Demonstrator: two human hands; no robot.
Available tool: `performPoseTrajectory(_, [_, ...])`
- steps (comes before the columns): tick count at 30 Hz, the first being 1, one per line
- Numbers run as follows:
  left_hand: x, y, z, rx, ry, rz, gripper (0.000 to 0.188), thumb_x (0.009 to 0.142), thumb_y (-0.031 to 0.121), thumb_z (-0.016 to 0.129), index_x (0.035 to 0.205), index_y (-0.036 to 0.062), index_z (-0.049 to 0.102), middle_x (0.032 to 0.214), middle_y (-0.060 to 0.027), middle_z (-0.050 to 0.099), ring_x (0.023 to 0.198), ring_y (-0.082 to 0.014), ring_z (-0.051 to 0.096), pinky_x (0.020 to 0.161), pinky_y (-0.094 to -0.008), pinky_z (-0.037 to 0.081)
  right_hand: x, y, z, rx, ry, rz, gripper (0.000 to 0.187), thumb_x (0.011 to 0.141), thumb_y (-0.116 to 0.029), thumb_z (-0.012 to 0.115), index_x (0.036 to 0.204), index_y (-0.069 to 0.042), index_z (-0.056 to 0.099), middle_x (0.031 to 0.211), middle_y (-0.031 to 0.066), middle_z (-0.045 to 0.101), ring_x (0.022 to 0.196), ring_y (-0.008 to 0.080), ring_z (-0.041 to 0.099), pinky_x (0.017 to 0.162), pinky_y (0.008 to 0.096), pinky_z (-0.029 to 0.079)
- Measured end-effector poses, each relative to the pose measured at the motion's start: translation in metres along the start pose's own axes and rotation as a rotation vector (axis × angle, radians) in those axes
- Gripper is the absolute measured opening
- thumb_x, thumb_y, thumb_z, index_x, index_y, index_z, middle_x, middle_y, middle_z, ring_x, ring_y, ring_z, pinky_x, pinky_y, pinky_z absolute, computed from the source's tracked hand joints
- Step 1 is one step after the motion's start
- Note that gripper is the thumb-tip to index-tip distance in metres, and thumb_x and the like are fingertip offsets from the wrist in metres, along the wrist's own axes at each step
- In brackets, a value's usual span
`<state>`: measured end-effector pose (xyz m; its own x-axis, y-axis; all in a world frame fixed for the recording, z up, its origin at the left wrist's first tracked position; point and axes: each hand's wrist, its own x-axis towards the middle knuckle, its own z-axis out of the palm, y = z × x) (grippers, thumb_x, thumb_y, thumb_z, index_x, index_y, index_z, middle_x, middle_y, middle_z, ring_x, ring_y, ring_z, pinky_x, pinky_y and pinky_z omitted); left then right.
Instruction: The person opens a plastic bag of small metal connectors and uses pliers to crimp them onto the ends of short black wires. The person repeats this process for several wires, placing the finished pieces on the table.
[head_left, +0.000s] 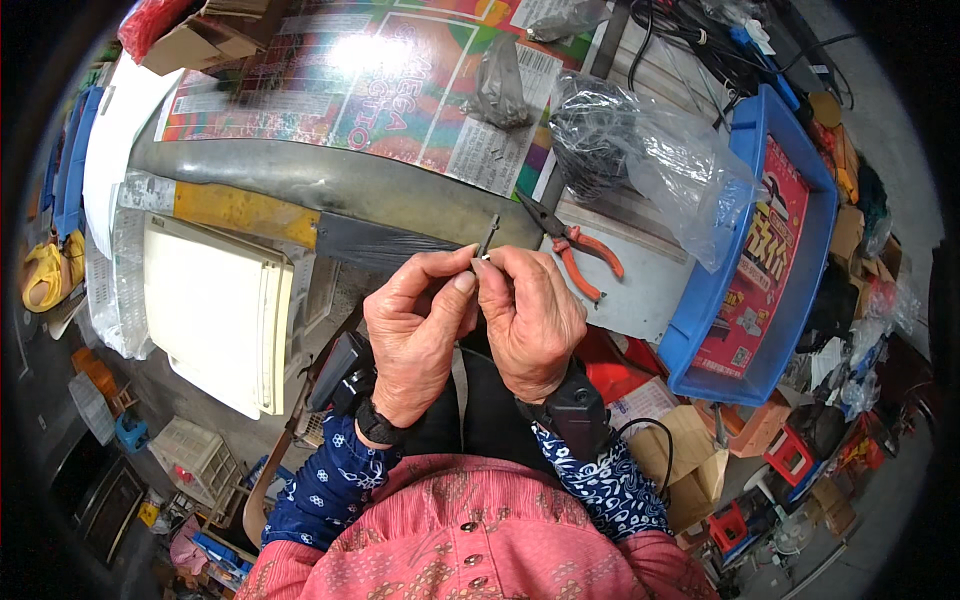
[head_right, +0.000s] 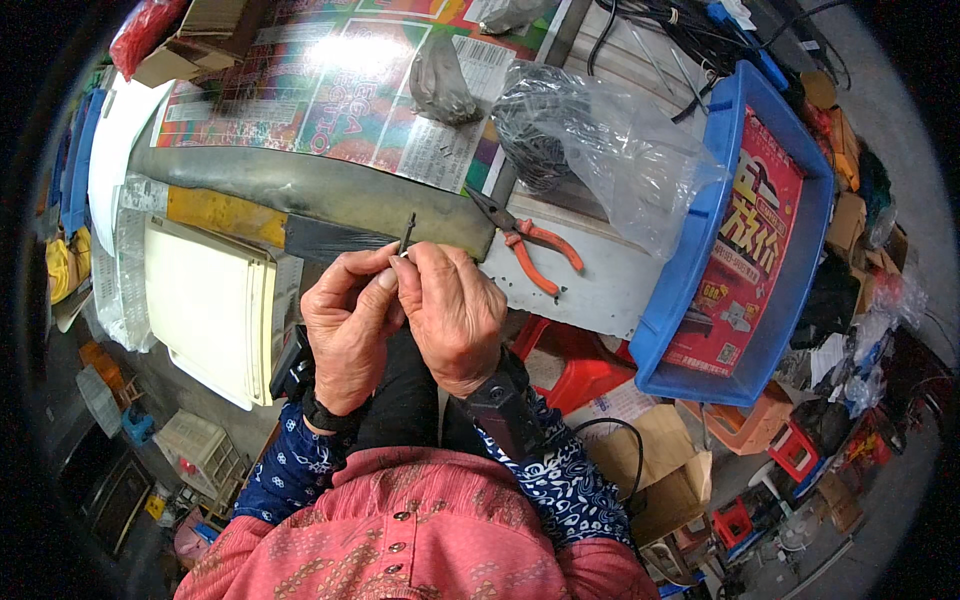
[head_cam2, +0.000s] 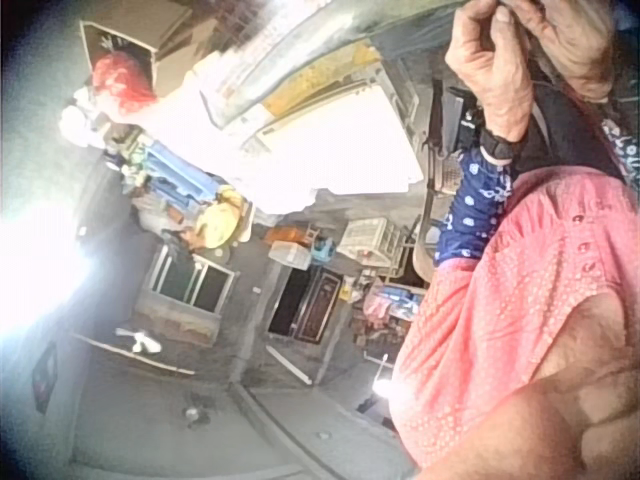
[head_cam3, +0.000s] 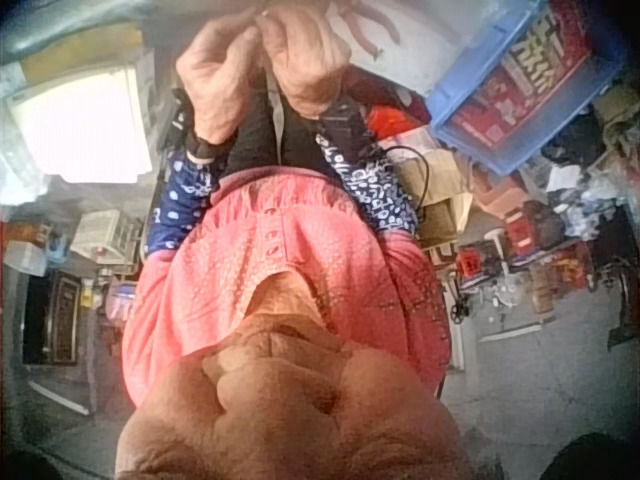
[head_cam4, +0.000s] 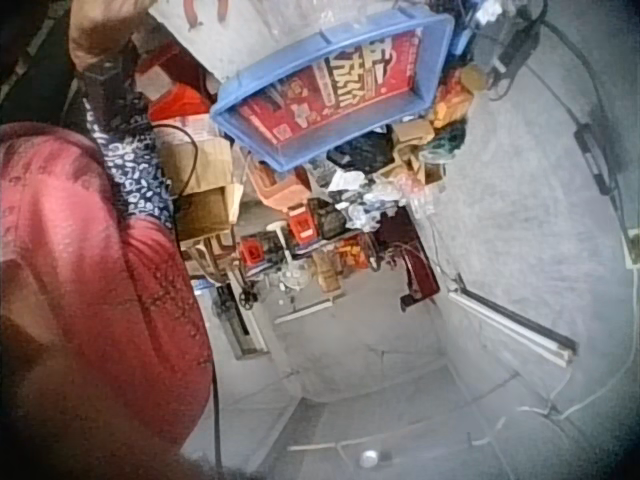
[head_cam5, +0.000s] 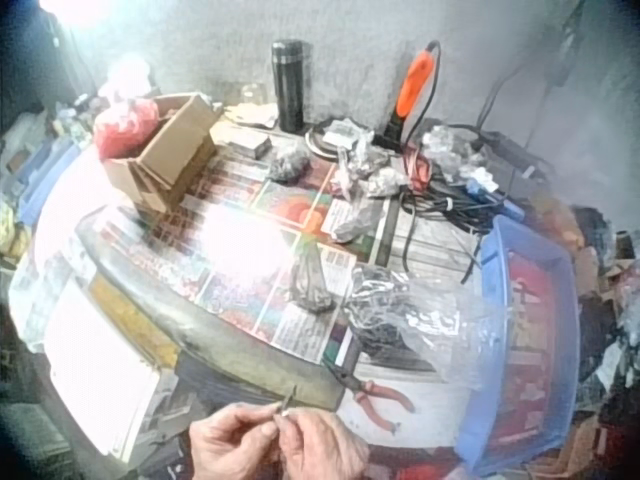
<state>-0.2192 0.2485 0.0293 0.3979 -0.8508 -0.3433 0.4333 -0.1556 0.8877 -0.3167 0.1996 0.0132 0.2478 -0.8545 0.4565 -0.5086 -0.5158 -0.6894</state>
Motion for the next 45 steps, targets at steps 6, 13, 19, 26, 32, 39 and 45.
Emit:
performPoseTrajectory(6, [0.000, 0.000, 0.002, -0.009, -0.002, -0.001, 0.017, 0.090, -0.002, 0.061, 0.107, -0.0036, 0.064, 0.076, 0.0004, 0.059, 0.060, -0.0036, 0.048, 0.051, -0.0183, 0.037, 0.005, 0.005, -0.002, -0.004, -0.035, -0.024, 0.018, 0.080, -0.007, 0.072, 0.092, -0.002, 0.060, 0.075, 0.0103, 0.058, 0.061, 0.0271, 0.060, 0.051, 0.0359, 0.048])
performPoseTrajectory(13, [-0.001, 0.003, 0.002, -0.011, -0.026, 0.015, 0.018, 0.090, -0.002, 0.060, 0.107, -0.0040, 0.064, 0.076, 0.0005, 0.059, 0.060, -0.0038, 0.048, 0.051, -0.0184, 0.037, 0.005, 0.002, 0.000, 0.025, 0.048, 0.025, 0.020, 0.079, -0.008, 0.074, 0.092, -0.003, 0.059, 0.076, 0.0093, 0.058, 0.061, 0.0269, 0.061, 0.050, 0.0369, 0.047])
performPoseTrajectory(19, [-0.002, 0.007, 0.001, -0.024, -0.030, 0.033, 0.018, 0.090, -0.002, 0.060, 0.108, -0.0038, 0.063, 0.077, 0.0008, 0.059, 0.060, -0.0032, 0.048, 0.051, -0.0179, 0.036, 0.007, -0.004, -0.001, 0.045, 0.023, -0.032, 0.020, 0.080, -0.007, 0.072, 0.095, -0.002, 0.059, 0.081, 0.0108, 0.058, 0.064, 0.0274, 0.062, 0.052, 0.0366, 0.049])
performPoseTrajectory(26, [-0.005, 0.010, -0.002, -0.006, 0.025, -0.033, 0.017, 0.090, -0.001, 0.062, 0.107, -0.0012, 0.065, 0.080, 0.0016, 0.061, 0.061, -0.0016, 0.048, 0.052, -0.0170, 0.037, 0.009, -0.013, -0.008, 0.070, -0.084, 0.038, 0.020, 0.080, -0.001, 0.071, 0.096, 0.000, 0.058, 0.076, 0.0108, 0.058, 0.060, 0.0247, 0.058, 0.051, 0.0328, 0.046])
performPoseTrajectory(32, [-0.007, 0.010, -0.003, 0.005, 0.003, -0.002, 0.017, 0.090, 0.000, 0.062, 0.107, -0.0016, 0.065, 0.082, 0.0007, 0.063, 0.063, -0.0015, 0.049, 0.053, -0.0163, 0.039, 0.010, -0.007, -0.008, 0.047, -0.115, -0.059, 0.019, 0.082, -0.006, 0.069, 0.096, 0.000, 0.057, 0.078, 0.0109, 0.055, 0.062, 0.0282, 0.060, 0.052, 0.0370, 0.049])
performPoseTrajectory(39, [-0.007, 0.010, 0.000, 0.013, 0.051, 0.007, 0.019, 0.091, 0.000, 0.061, 0.109, -0.0021, 0.064, 0.084, -0.0003, 0.063, 0.066, -0.0012, 0.050, 0.055, -0.0165, 0.040, 0.005, -0.014, -0.006, 0.094, -0.123, 0.070, 0.018, 0.083, -0.006, 0.068, 0.096, 0.000, 0.057, 0.077, 0.0108, 0.056, 0.062, 0.0279, 0.060, 0.051, 0.0352, 0.049])
performPoseTrajectory(45, [-0.007, 0.007, -0.009, -0.074, -0.053, 0.010, 0.020, 0.090, -0.002, 0.060, 0.110, -0.0023, 0.064, 0.084, -0.0007, 0.062, 0.064, -0.0033, 0.050, 0.053, -0.0190, 0.040, 0.012, -0.010, -0.020, 0.563, -0.285, 0.505, 0.008, 0.085, -0.002, 0.067, 0.089, 0.002, 0.061, 0.076, 0.0082, 0.061, 0.065, 0.0135, 0.062, 0.053, 0.0265, 0.047])
